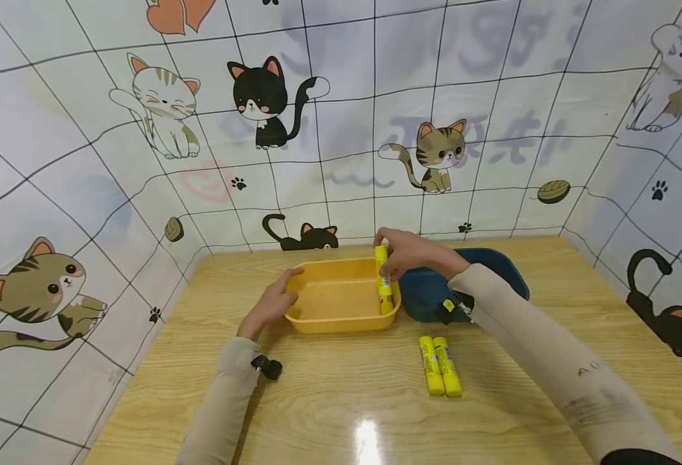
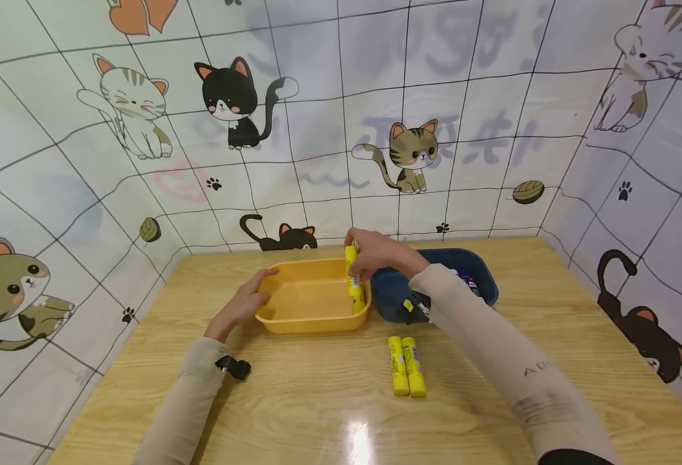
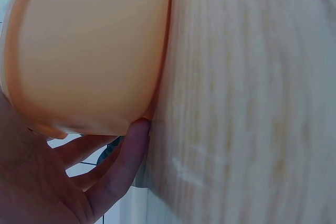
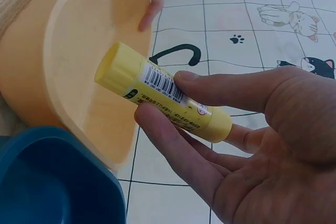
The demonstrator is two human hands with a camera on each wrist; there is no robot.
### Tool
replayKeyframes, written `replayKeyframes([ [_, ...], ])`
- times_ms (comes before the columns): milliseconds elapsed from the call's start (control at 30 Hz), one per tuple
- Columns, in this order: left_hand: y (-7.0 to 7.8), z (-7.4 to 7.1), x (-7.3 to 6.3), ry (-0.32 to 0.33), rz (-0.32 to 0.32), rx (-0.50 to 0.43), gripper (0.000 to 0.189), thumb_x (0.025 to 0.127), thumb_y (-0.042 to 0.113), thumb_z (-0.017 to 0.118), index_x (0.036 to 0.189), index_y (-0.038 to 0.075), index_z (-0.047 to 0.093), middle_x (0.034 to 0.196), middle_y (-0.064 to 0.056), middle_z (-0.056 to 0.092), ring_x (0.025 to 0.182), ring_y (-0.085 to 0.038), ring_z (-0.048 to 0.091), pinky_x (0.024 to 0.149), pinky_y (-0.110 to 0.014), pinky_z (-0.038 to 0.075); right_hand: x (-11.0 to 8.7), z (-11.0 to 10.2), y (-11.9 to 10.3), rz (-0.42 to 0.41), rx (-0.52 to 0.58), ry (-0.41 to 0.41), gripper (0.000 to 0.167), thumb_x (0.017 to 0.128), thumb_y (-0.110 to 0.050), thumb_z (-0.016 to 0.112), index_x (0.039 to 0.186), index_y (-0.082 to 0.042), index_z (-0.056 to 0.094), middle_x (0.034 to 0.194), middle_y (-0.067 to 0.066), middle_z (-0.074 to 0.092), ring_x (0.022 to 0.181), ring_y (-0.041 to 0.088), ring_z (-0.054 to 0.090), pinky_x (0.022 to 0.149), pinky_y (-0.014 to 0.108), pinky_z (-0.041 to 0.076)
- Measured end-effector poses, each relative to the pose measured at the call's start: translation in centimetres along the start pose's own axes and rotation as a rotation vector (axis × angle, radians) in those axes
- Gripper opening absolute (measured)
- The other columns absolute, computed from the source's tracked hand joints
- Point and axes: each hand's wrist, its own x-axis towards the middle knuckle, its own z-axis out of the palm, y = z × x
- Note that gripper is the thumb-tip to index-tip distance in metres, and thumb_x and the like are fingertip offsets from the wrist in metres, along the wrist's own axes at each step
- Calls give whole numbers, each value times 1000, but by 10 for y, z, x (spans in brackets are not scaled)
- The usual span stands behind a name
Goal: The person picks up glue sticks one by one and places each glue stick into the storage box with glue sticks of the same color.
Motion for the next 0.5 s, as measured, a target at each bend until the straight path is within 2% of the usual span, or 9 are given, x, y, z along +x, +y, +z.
replayKeyframes([
  [200,-1,0,-1,4,0,2,66,94,10,48,158,20,39,152,-21,50,110,-32,55,90,-40,45,15,6,-6,39,-6,-6,57,93,-3,71,140,-3,37,123,29,62,94,33,75,90,48,60],
  [500,-2,0,0,16,6,17,66,92,9,48,157,18,40,153,-18,50,107,-32,55,95,-44,43,36,18,-4,106,-22,-36,59,93,-2,71,141,-3,37,125,26,59,92,30,75,87,43,61],
])
